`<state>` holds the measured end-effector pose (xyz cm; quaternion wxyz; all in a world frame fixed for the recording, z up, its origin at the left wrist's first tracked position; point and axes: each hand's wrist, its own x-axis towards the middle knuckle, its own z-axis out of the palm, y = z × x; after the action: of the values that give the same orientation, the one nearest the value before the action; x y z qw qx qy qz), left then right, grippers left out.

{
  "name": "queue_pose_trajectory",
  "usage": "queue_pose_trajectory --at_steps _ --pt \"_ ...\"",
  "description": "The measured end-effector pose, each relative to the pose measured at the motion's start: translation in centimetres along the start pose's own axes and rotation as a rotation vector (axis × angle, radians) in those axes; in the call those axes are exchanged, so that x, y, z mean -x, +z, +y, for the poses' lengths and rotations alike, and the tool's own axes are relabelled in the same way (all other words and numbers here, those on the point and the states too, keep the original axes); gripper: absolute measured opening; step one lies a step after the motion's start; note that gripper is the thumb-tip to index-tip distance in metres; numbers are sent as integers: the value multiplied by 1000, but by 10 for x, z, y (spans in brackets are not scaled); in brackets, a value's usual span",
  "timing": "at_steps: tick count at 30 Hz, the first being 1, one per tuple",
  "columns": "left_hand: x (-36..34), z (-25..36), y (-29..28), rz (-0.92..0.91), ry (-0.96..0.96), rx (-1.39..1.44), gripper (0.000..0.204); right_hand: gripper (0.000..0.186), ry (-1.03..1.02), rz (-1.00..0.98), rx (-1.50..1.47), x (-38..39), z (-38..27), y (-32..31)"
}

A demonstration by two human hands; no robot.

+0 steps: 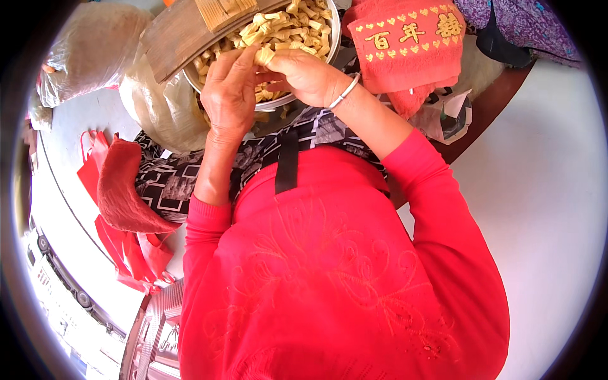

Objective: The person picks up strips of dough from a metal bowl, twists and ties them into knots by hand, and places the shaped pieces back into the bowl. They occasionally reach into a large white bag to gather more strips.

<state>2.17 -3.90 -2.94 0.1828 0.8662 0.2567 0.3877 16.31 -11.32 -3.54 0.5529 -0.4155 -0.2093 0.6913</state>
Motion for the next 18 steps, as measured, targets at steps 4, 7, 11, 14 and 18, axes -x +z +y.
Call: queue_pose_trajectory --at_steps 4,7,11,14,18 --pt "-5 -3 -8 -146 -80 173 34 25 8 -85 -353 -4 -1 5" --pt "-8 2 -21 -224 -148 314 32 24 -18 -86 -331 -5 -1 3" --pt "-15 17 -22 -257 -402 480 27 11 -186 97 -28 -12 3 8" --pt "-28 16 -20 -292 -473 374 27 9 -564 239 568 -14 -3 14" --pt "-32 9 -6 -252 -350 123 26 14 -956 290 1038 -15 -18 19"
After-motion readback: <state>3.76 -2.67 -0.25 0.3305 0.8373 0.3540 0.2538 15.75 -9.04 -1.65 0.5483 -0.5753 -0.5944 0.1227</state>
